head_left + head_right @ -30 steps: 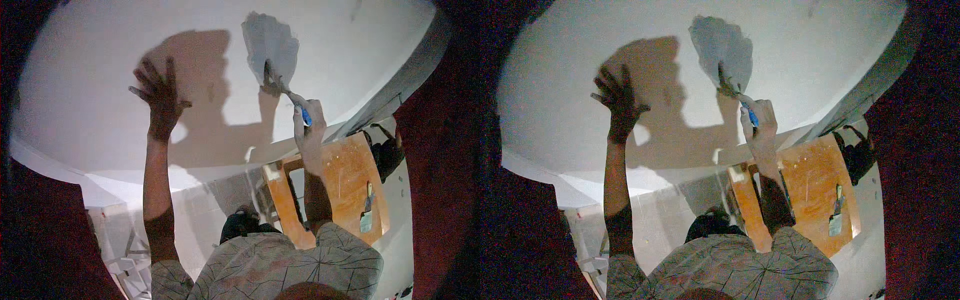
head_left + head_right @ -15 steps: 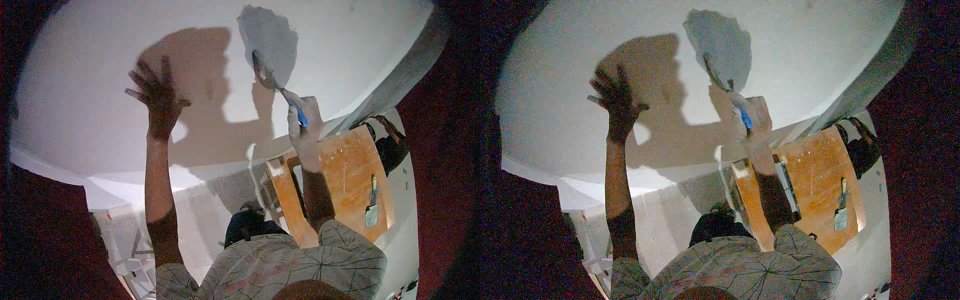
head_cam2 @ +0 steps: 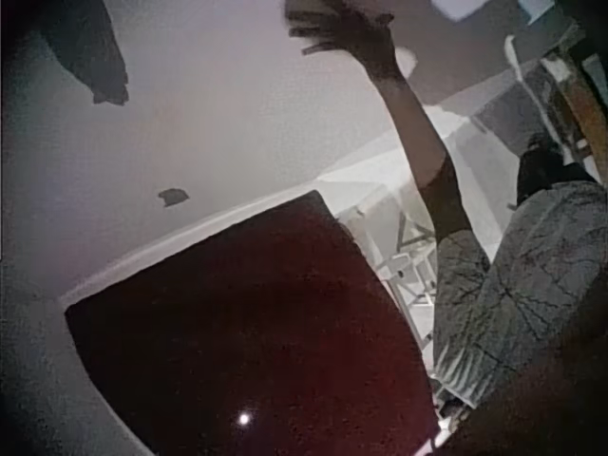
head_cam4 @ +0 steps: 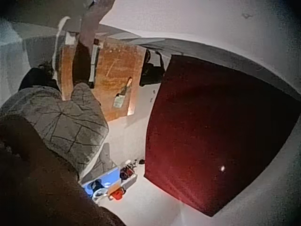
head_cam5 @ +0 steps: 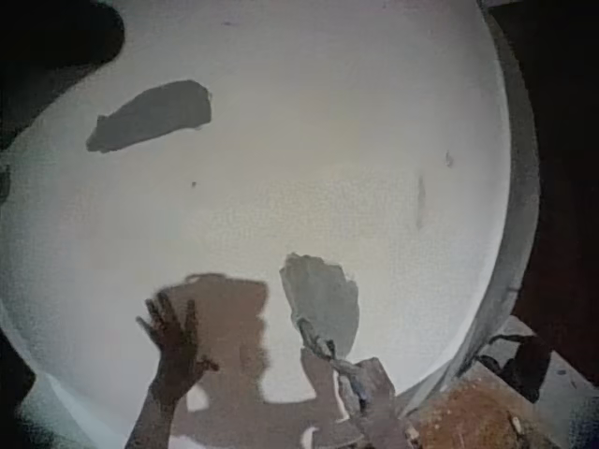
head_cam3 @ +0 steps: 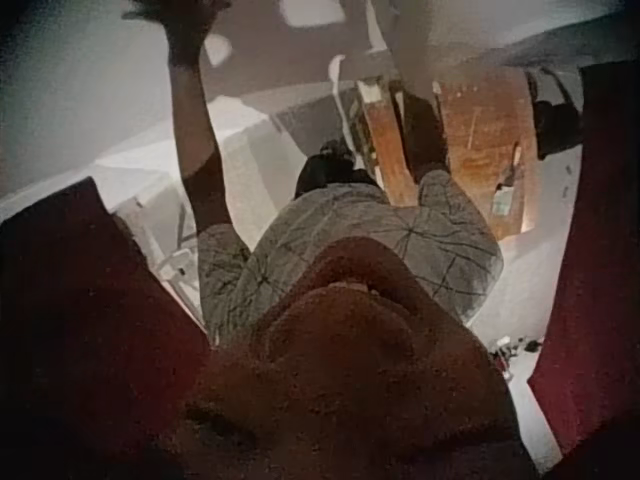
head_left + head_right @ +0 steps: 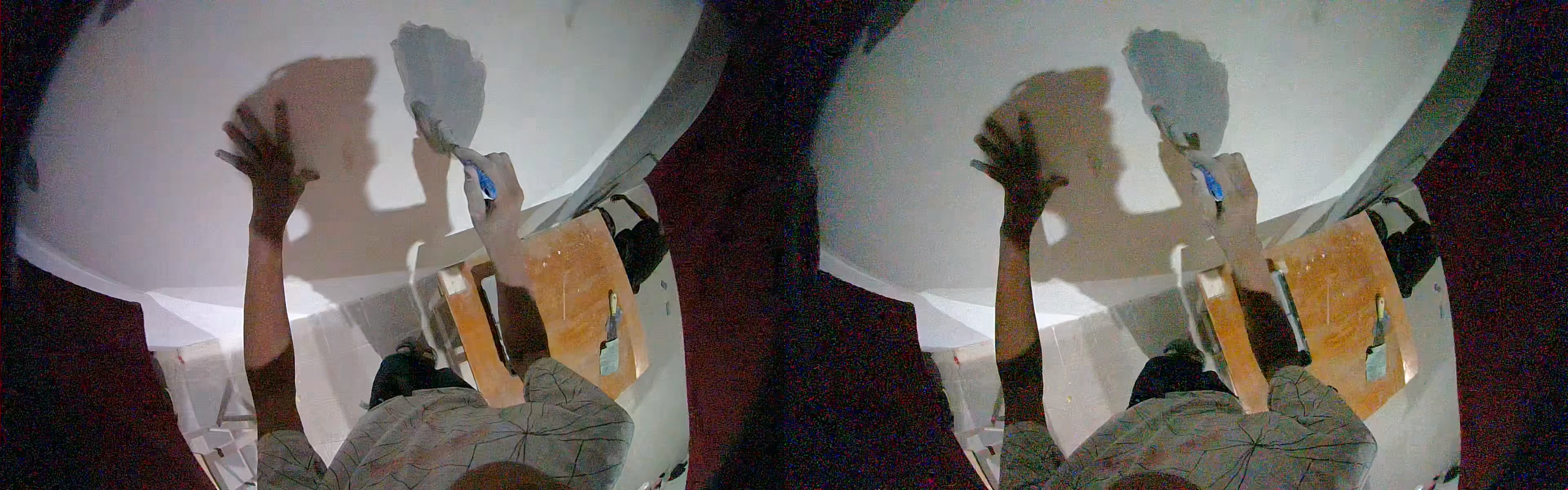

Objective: Applying wall putty to fill imperfections and then sanding the area smooth.

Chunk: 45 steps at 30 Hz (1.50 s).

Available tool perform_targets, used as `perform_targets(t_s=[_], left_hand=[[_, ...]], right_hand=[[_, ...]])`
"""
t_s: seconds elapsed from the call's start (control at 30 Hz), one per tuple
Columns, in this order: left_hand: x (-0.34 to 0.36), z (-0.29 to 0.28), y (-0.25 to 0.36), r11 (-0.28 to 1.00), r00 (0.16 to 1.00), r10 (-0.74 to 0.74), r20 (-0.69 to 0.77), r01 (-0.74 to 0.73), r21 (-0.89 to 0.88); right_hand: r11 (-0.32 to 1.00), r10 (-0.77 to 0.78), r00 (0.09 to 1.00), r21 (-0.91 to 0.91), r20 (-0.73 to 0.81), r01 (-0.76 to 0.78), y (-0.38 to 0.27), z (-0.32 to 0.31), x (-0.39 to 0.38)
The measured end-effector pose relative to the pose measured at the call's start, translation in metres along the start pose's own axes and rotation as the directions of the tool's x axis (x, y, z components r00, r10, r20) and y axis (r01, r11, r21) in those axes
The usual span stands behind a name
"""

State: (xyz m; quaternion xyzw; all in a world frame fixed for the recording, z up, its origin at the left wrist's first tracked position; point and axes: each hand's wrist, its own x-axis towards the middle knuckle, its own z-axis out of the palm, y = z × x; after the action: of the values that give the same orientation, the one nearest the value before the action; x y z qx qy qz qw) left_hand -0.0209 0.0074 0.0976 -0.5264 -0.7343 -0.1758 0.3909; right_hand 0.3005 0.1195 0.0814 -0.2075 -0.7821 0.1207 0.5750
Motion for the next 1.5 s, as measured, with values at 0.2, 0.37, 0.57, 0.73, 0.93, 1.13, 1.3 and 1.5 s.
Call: perform_targets(t_s=[0.2,0.37,0.57,0.73,0.93,1.13,1.3,1.5], left_hand=[[0.002,-0.003,0.003,0.999,0.997,-0.035,0.075,0.033,0.023],[0.000,-0.001,0.000,0.999,0.996,-0.027,0.089,0.024,0.037],[0.006,-0.007,0.006,0.994,0.983,-0.087,0.163,0.074,0.086],[0.000,0.002,-0.001,0.998,0.996,-0.029,0.087,0.024,0.056],[0.002,-0.003,0.003,0.999,0.996,-0.037,0.083,0.034,0.042],[0.001,-0.007,0.006,0.995,0.988,-0.066,0.141,0.054,0.085],[0.001,-0.004,0.004,0.998,0.992,-0.049,0.117,0.042,0.055],[0.001,0.003,-0.001,0.999,0.996,-0.031,0.083,0.028,0.034]], right_hand=[[1.000,-0.010,1.000,-0.027,-0.029,0.010,0.000,0.002,0.000],[0.999,0.000,0.999,-0.041,-0.032,-0.001,-0.001,-0.003,-0.004],[0.999,0.030,0.995,-0.018,-0.096,-0.032,0.011,0.003,-0.012],[0.991,0.101,0.991,-0.081,-0.092,-0.109,0.003,0.001,-0.015],[0.988,0.147,0.980,-0.027,-0.138,-0.152,-0.001,0.002,-0.014],[0.995,0.099,0.988,0.020,-0.118,-0.097,-0.002,0.011,-0.018],[0.997,0.078,0.990,0.031,-0.116,-0.075,0.005,0.014,-0.022],[0.995,0.101,0.992,-0.009,-0.075,-0.101,0.003,0.010,-0.022]])
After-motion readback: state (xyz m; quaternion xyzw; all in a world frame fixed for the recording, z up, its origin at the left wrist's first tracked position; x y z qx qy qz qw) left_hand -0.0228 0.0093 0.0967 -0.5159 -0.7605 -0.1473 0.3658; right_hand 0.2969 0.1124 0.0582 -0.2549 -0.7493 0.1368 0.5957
